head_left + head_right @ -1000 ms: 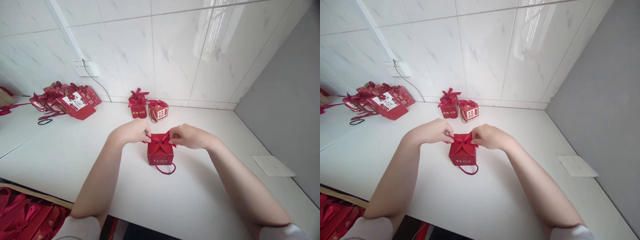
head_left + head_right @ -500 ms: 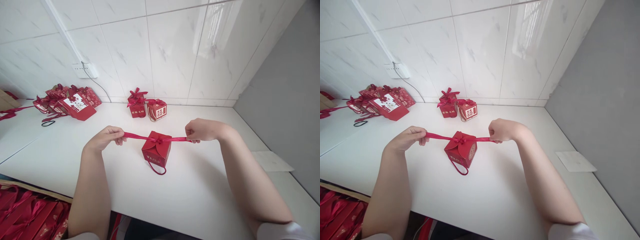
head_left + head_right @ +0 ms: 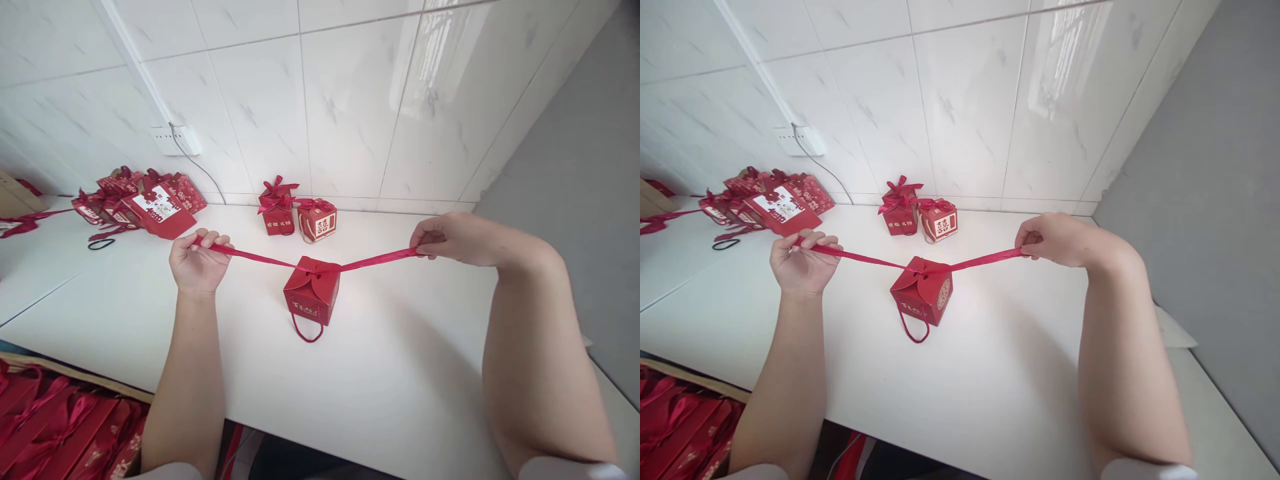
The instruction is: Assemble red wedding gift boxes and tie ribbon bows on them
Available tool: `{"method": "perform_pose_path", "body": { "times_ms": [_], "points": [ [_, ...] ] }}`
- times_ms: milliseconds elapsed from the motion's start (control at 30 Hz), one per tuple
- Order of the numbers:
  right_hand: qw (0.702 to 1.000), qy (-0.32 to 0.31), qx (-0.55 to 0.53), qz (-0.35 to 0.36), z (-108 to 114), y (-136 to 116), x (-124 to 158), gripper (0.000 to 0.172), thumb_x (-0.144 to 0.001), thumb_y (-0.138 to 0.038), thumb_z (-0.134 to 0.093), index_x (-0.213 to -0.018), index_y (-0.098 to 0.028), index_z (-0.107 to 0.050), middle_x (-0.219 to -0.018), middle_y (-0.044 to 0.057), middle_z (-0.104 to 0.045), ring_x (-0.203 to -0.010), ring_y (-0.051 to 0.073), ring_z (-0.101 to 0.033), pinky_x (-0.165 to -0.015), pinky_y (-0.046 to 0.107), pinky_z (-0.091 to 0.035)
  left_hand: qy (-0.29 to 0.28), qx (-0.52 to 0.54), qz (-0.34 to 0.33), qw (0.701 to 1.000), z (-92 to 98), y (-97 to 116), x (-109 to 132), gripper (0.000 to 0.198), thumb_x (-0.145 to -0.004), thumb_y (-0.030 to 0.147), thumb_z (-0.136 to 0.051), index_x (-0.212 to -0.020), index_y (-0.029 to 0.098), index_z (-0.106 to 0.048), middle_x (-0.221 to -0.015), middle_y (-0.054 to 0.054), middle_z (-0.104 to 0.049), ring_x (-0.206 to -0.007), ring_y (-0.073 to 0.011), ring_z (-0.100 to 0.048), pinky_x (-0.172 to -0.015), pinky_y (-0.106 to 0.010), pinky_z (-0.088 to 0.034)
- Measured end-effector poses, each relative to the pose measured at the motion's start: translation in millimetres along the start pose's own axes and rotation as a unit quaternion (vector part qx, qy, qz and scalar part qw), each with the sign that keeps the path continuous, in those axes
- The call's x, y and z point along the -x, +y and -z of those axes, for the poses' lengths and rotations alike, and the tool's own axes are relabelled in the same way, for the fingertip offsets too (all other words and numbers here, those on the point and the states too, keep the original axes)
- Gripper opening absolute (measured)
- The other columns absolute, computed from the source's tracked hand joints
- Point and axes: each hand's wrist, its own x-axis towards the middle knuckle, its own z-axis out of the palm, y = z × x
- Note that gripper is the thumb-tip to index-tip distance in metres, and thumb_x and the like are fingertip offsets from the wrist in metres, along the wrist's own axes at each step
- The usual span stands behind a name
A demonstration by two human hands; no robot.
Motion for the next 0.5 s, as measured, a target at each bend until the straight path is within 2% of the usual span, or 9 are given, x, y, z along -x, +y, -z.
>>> {"method": "perform_pose_path", "body": {
  "times_ms": [67, 167, 267, 333, 400, 433, 500],
  "points": [
    [1.000, 0.000, -0.018, 0.014, 3, 1, 4, 0.016, -0.084, -0.037, -0.054, -0.091, -0.029, -0.067, -0.086, 0.004, -0.067, -0.073, 0.023, -0.060, -0.056, 0.031, -0.042, -0.020, 0.026, -0.005, 0.999, -1.0, 0, 1, 0.031, -0.076, 0.019, -0.055, -0.055, 0.018, -0.033, -0.053, 0.003, -0.045, -0.061, -0.0108, -0.054, -0.064, -0.025, -0.053],
    [0.988, 0.011, -0.112, 0.107, 6, -1, 12, 0.023, -0.087, -0.042, -0.055, -0.103, -0.031, -0.067, -0.086, 0.003, -0.067, -0.079, 0.022, -0.062, -0.065, 0.033, -0.047, -0.026, 0.047, -0.028, 0.998, -5.3, -2, 1, 0.031, -0.081, 0.027, -0.061, -0.056, 0.018, -0.043, -0.055, 0.004, -0.049, -0.061, -0.0092, -0.055, -0.064, -0.022, -0.052],
    [0.934, 0.106, -0.268, 0.212, 4, -11, 18, 0.020, -0.086, -0.042, -0.059, -0.094, -0.028, -0.071, -0.085, 0.004, -0.068, -0.079, 0.020, -0.061, -0.076, 0.036, -0.049, -0.012, 0.003, -0.045, 0.999, -20.5, -10, 3, 0.021, -0.078, 0.033, -0.069, -0.065, 0.020, -0.059, -0.061, 0.004, -0.059, -0.065, -0.0087, -0.059, -0.062, -0.019, -0.051],
    [0.875, 0.169, -0.374, 0.256, 0, -23, 18, 0.013, -0.084, -0.035, -0.064, -0.086, -0.025, -0.073, -0.080, 0.004, -0.068, -0.076, 0.019, -0.061, -0.076, 0.036, -0.050, -0.020, -0.088, -0.034, 0.995, -40.5, -19, 7, 0.011, -0.070, 0.025, -0.077, -0.073, 0.020, -0.067, -0.067, 0.002, -0.066, -0.069, -0.0104, -0.063, -0.062, -0.019, -0.051],
    [0.824, 0.172, -0.451, 0.296, -7, -38, 17, 0.011, -0.083, -0.027, -0.065, -0.088, -0.022, -0.074, -0.078, 0.004, -0.068, -0.075, 0.018, -0.063, -0.075, 0.036, -0.052, -0.070, -0.195, -0.029, 0.978, -67.8, -27, 14, 0.018, -0.063, 0.020, -0.082, -0.077, 0.018, -0.072, -0.069, -0.001, -0.070, -0.072, -0.0144, -0.067, -0.067, -0.024, -0.054],
    [0.809, 0.165, -0.467, 0.318, -10, -45, 16, 0.012, -0.082, -0.025, -0.066, -0.090, -0.022, -0.074, -0.078, 0.003, -0.069, -0.076, 0.018, -0.065, -0.073, 0.036, -0.053, -0.100, -0.238, -0.031, 0.966, -82.8, -30, 18, 0.021, -0.062, 0.021, -0.082, -0.080, 0.017, -0.073, -0.071, -0.003, -0.072, -0.073, -0.0162, -0.068, -0.071, -0.026, -0.054],
    [0.804, 0.165, -0.462, 0.336, -16, -59, 14, 0.015, -0.082, -0.026, -0.069, -0.095, -0.022, -0.074, -0.083, 0.003, -0.072, -0.080, 0.018, -0.067, -0.075, 0.035, -0.055, -0.163, -0.297, -0.018, 0.941, -112.1, -35, 26, 0.038, -0.063, 0.022, -0.082, -0.100, 0.021, -0.072, -0.074, -0.002, -0.073, -0.075, -0.0180, -0.070, -0.077, -0.031, -0.055]
  ]
}}
